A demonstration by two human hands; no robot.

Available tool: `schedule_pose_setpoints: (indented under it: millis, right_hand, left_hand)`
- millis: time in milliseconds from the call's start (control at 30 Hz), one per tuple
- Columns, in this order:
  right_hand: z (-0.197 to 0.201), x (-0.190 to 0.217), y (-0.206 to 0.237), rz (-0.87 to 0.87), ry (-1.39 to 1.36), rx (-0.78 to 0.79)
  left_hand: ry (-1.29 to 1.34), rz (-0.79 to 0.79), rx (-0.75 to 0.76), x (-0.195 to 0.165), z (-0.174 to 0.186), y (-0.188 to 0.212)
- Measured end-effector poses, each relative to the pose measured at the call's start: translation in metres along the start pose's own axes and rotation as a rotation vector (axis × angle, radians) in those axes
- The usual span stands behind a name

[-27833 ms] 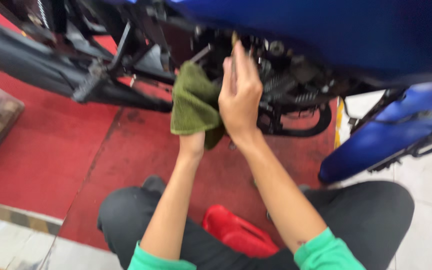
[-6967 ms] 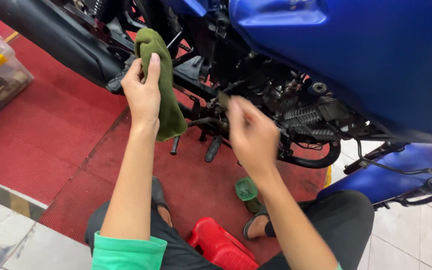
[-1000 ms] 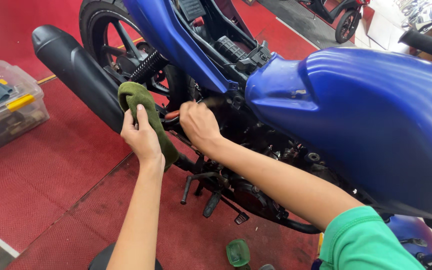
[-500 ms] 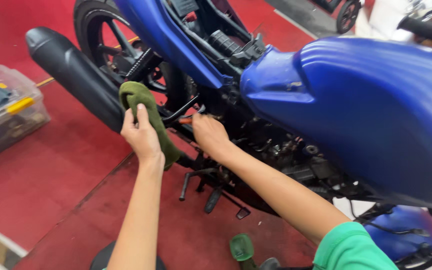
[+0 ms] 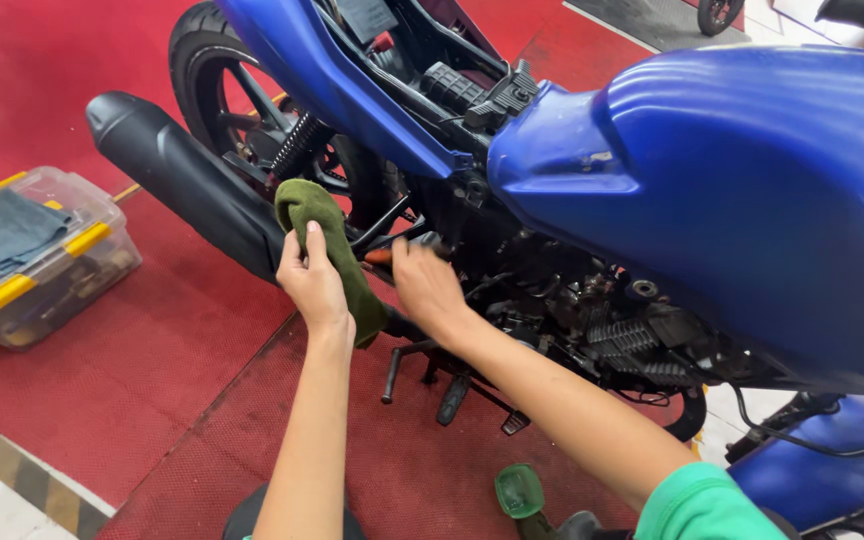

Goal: The person sits on a red stool and wipes the engine and frame of a blue motorcycle using a green cloth. They also use a small brush to scrub specific areas of the engine casing and surrounding components.

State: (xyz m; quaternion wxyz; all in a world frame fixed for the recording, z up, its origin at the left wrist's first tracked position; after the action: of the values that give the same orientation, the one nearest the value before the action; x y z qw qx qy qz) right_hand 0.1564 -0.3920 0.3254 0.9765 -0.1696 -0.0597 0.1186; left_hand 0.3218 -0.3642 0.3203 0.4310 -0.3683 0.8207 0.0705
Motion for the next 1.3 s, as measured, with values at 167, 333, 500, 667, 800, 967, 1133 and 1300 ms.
schedule_pose_setpoints:
  millis: [167, 333, 500, 667, 800, 967, 1133, 1300]
  right_hand:
    - [0.006, -0.007, -0.004, -0.114, 0.003, 0.145]
    - [0.041, -0.013, 0.002, -0.163, -0.223, -0.045]
    - [0.066, -0.034, 0.014, -0.17, -0.467, -0.238]
    - [0.052, -0.032, 0.013, -0.142, -0.39, -0.071]
    - [0.047, -0.027, 0.013, -0.104, -0.26, -0.086]
    - [0.056, -0.026, 0.015, -0.047, -0.351, -0.186]
    - [0.057, -0.029, 0.012, -0.286, -0.344, 0.219]
    - [0.18, -0.01, 0.027, -0.015, -0.639, -0.315]
  left_hand:
    - [-0.053, -0.04, -0.009, 0.001, 0.003, -0.002]
    - [-0.05, -0.061, 0.02, -0.003, 0.001, -0.002]
    - [-0.026, -0.027, 0.029, -0.002, -0.001, 0.0]
    - [-0.017, -0.026, 0.05, -0.002, -0.006, 0.003]
    - [-0.045, -0.004, 0.058, 0.002, -0.007, 0.005]
    - [-0.017, -0.005, 0.075, 0.005, -0.009, 0.006]
    - [0.048, 0.006, 0.16, 0.005, -0.019, 0.008]
    - [0.162, 0.016, 0.382, 0.002, -0.04, 0.015]
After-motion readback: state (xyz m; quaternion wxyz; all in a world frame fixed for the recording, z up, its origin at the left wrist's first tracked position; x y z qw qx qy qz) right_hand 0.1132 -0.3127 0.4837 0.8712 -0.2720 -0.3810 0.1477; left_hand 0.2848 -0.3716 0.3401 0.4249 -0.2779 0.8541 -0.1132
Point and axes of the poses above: each hand's wrist, its own y-axis away from the middle knuckle, its own z-axis out of the back of the hand, x = y × z, the point moved 9 cm from there along -y, towards the middle knuckle, and after that the axes turned 12 degrees about -z, right-handed, at the moved point
